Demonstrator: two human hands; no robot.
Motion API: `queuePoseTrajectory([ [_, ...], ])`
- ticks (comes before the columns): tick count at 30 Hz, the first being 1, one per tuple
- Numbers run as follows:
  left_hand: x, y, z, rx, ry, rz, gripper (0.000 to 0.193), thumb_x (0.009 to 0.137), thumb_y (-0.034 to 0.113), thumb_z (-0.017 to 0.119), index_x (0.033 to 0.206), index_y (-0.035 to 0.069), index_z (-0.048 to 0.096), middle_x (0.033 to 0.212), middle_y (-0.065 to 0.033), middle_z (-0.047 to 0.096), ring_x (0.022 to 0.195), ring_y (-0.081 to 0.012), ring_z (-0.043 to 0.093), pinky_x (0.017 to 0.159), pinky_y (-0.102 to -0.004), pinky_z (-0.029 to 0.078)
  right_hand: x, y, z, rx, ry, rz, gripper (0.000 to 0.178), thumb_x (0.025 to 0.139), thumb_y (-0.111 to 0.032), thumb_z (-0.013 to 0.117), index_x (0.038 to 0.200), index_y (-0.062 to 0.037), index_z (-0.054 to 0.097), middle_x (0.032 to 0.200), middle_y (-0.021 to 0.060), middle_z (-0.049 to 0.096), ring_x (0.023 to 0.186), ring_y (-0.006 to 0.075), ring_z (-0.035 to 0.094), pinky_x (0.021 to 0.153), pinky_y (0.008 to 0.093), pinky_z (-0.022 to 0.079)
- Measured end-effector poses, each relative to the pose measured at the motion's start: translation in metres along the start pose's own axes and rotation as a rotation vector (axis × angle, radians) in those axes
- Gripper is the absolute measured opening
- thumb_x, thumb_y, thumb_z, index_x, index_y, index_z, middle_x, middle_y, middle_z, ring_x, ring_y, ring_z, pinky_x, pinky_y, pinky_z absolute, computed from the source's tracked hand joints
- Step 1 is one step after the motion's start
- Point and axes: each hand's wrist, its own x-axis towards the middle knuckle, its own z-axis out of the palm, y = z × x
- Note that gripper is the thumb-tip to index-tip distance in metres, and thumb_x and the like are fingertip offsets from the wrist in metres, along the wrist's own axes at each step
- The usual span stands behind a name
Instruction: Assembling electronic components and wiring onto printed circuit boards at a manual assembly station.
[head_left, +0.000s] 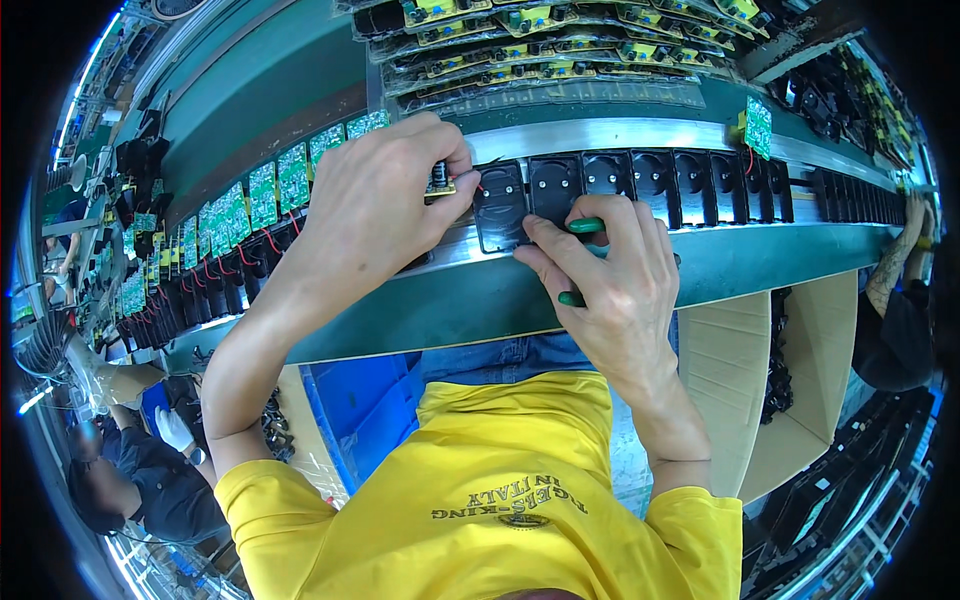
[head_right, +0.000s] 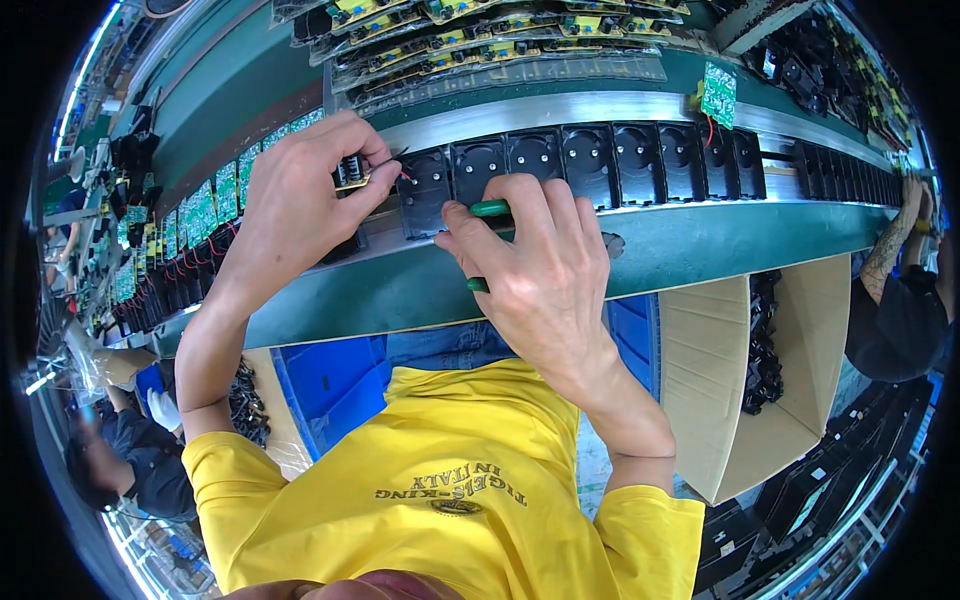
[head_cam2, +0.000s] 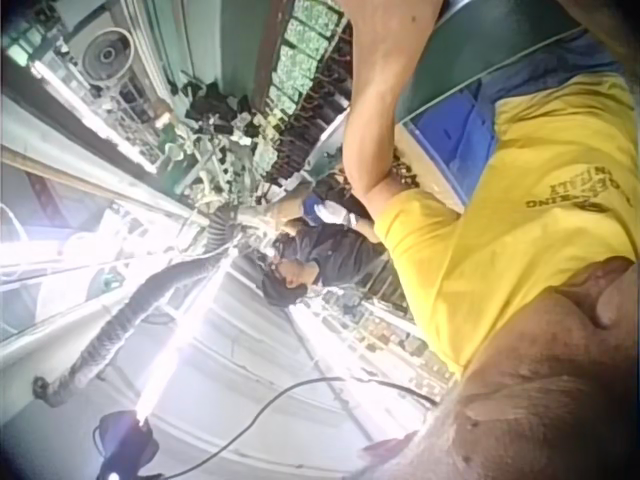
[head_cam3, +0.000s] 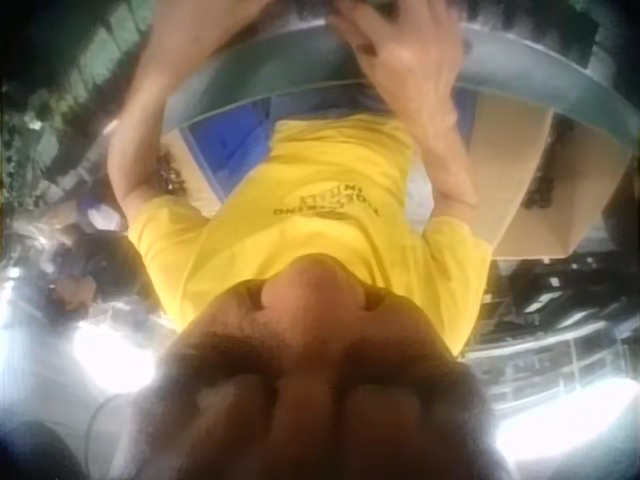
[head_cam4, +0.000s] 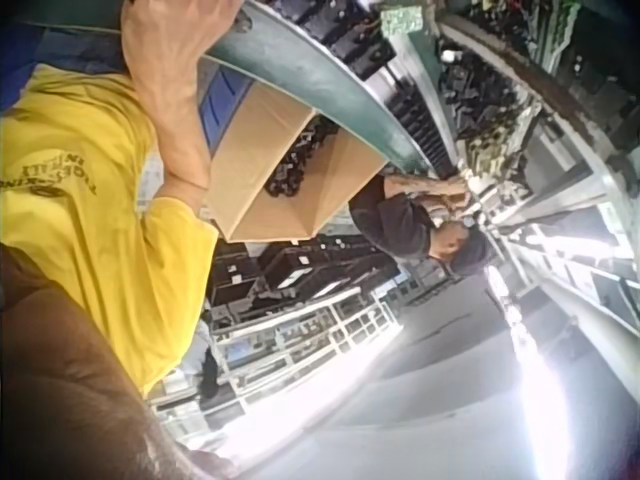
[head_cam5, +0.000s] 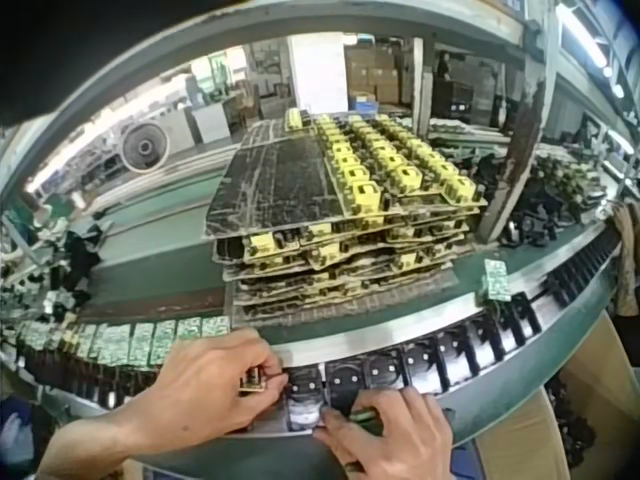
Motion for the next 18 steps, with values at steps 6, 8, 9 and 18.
queuePoseTrajectory([
  [6, 0.001, 0.0, 0.0, -0.005, -0.011, 0.009, 0.011, 0.093, 0.014, 0.083, 0.092, 0.007, 0.074, 0.095, -0.0063, 0.075, 0.076, -0.033, 0.071, 0.069, -0.0438, 0.056, 0.0, 0.0, 0.002, -0.003, 0.003, -0.002, 0.022, 0.085, -0.019, 0.098, 0.106, -0.0146, 0.092, 0.114, 0.0031, 0.065, 0.09, 0.0209, 0.057, 0.079, 0.0343, 0.051],
  [8, 0.003, 0.0, 0.0, -0.006, -0.011, 0.028, 0.011, 0.093, 0.014, 0.083, 0.092, 0.006, 0.075, 0.095, -0.0062, 0.075, 0.075, -0.0332, 0.071, 0.068, -0.0438, 0.056, 0.001, 0.0, 0.003, -0.007, 0.007, -0.003, 0.022, 0.085, -0.019, 0.098, 0.106, -0.0145, 0.092, 0.114, 0.0031, 0.065, 0.089, 0.0209, 0.057, 0.079, 0.0342, 0.051],
  [9, 0.002, 0.001, 0.001, -0.004, -0.009, 0.025, 0.011, 0.093, 0.014, 0.083, 0.092, 0.006, 0.075, 0.095, -0.0062, 0.075, 0.075, -0.0332, 0.071, 0.068, -0.0438, 0.056, 0.001, 0.0, 0.003, -0.005, 0.007, -0.005, 0.022, 0.085, -0.019, 0.098, 0.106, -0.0145, 0.092, 0.114, 0.0031, 0.065, 0.089, 0.0209, 0.057, 0.079, 0.0342, 0.051],
  [18, 0.0, -0.001, 0.004, 0.031, -0.025, 0.104, 0.008, 0.092, 0.015, 0.079, 0.098, 0.011, 0.075, 0.1, -0.0054, 0.075, 0.079, -0.0331, 0.072, 0.069, -0.0425, 0.057, 0.01, -0.004, -0.015, 0.052, -0.075, -0.043, 0.048, 0.083, -0.014, 0.097, 0.13, -0.0123, 0.087, 0.116, 0.0071, 0.066, 0.093, 0.0221, 0.061, 0.08, 0.0367, 0.053],
])
